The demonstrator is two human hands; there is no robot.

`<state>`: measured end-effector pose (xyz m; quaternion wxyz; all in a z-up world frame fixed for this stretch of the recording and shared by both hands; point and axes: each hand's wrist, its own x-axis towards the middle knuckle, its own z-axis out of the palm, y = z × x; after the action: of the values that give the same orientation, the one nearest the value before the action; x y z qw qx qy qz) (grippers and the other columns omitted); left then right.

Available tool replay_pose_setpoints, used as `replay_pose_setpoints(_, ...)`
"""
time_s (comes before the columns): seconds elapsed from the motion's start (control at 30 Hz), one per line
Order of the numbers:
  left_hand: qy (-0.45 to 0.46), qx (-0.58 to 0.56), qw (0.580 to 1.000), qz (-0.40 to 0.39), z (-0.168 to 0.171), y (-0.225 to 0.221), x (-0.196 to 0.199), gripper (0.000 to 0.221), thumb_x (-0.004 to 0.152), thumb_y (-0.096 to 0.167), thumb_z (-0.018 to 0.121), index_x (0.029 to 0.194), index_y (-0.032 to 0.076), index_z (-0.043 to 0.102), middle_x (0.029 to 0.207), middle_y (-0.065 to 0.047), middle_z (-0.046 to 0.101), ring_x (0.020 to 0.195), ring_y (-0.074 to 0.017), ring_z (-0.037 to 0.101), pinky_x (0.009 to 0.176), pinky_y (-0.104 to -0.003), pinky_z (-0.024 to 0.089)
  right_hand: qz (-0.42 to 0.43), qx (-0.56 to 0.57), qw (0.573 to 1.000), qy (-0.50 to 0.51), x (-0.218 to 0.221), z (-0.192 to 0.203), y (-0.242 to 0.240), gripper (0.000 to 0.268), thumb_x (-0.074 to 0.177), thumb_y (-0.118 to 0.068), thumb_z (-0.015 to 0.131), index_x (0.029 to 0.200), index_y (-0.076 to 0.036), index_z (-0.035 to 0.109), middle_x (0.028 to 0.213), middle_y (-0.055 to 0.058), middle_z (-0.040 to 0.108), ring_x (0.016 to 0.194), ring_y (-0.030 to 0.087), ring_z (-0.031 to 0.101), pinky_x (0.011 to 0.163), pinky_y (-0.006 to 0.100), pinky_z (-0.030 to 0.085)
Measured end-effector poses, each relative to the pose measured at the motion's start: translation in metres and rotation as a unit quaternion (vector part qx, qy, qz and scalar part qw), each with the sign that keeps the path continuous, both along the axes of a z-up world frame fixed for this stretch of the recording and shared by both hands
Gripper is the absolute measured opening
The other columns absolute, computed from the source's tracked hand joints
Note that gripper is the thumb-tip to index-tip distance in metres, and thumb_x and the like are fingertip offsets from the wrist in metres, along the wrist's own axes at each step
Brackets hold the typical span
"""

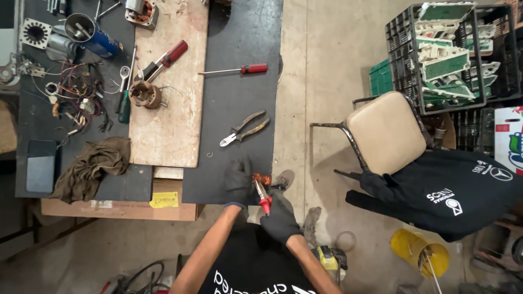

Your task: Repairing a motor component by stripping and cutting wires using pliers and wire strippers

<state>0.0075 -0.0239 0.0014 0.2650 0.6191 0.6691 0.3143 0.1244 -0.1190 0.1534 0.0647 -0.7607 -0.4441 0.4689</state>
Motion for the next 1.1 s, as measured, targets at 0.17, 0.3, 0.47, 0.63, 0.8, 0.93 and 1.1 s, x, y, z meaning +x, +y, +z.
replay_pose_setpoints(0.17,0.024,-0.111,0.988,0.105,-0.023,-0.005,0.000,0.046,0.096,0.048,0.064,0.066,0.014,0.054,0.064,-0.011,0.059,0.068,-0.0267,0.064,0.066,-0.033,0.054,0.049,-0.156,0.986,0.023,0.023,-0.027,0.003,0.084,0.079,-0.040,0.061,0.157,-0.026,0.033,0.157,0.006,0.044,0.148,0.029,0.042,0.123,0.048,0.037)
replay_pose_setpoints(0.3,-0.031,-0.116,0.988,0.094,-0.030,-0.002,-0.005,0.049,0.094,0.042,0.070,0.060,0.008,0.058,0.055,-0.011,0.058,0.061,-0.0311,0.064,0.062,-0.033,0.056,0.113,-0.149,0.981,0.044,0.053,-0.016,0.022,0.075,0.082,-0.040,0.058,0.154,-0.025,0.040,0.147,0.014,0.058,0.139,0.035,0.053,0.117,0.050,0.042)
replay_pose_setpoints(0.47,-0.038,-0.155,0.981,0.112,-0.034,0.008,-0.009,0.053,0.103,0.042,0.058,0.059,0.011,0.053,0.055,-0.014,0.055,0.052,-0.0239,0.056,0.060,-0.034,0.051,0.110,-0.113,0.976,0.148,0.068,-0.010,0.039,0.084,0.078,-0.032,0.064,0.156,-0.013,0.040,0.145,0.031,0.055,0.138,0.048,0.049,0.116,0.054,0.040)
replay_pose_setpoints(0.63,-0.022,-0.098,0.994,0.053,-0.059,-0.005,-0.017,0.037,0.091,0.040,0.068,0.074,0.008,0.066,0.068,-0.016,0.066,0.075,-0.0337,0.067,0.072,-0.042,0.057,-0.023,-0.036,0.968,0.248,0.043,-0.060,0.008,0.085,0.067,-0.016,0.076,0.148,-0.002,0.052,0.137,0.030,0.060,0.129,0.043,0.056,0.109,0.051,0.045)
replay_pose_setpoints(0.8,0.000,-0.069,0.998,-0.011,-0.061,-0.021,-0.013,0.034,0.073,0.029,0.080,0.089,0.001,0.069,0.083,-0.021,0.071,0.093,-0.0407,0.069,0.088,-0.048,0.058,0.050,-0.170,0.982,0.062,0.016,0.001,0.031,0.072,0.075,-0.052,0.069,0.138,-0.020,0.055,0.137,0.011,0.059,0.136,0.027,0.052,0.116,0.043,0.038)
replay_pose_setpoints(0.93,-0.047,-0.142,0.985,0.087,-0.019,-0.001,-0.004,0.050,0.101,0.047,0.057,0.067,0.009,0.058,0.064,-0.014,0.061,0.066,-0.0312,0.063,0.061,-0.042,0.052,0.075,-0.072,0.993,-0.056,0.003,0.022,0.045,0.037,0.064,-0.044,0.070,0.096,-0.026,0.074,0.097,-0.001,0.075,0.106,0.023,0.073,0.092,0.040,0.057)
replay_pose_setpoints(1.1,-0.011,-0.176,0.983,0.046,-0.078,-0.013,-0.024,0.032,0.074,0.041,0.075,0.083,0.014,0.062,0.073,-0.008,0.067,0.077,-0.0266,0.067,0.074,-0.036,0.057,-0.354,-0.137,0.785,0.491,0.013,-0.060,-0.008,0.027,0.066,-0.005,0.070,0.092,-0.009,0.063,0.066,0.005,0.053,0.050,0.021,0.049,0.043,0.032,0.044)
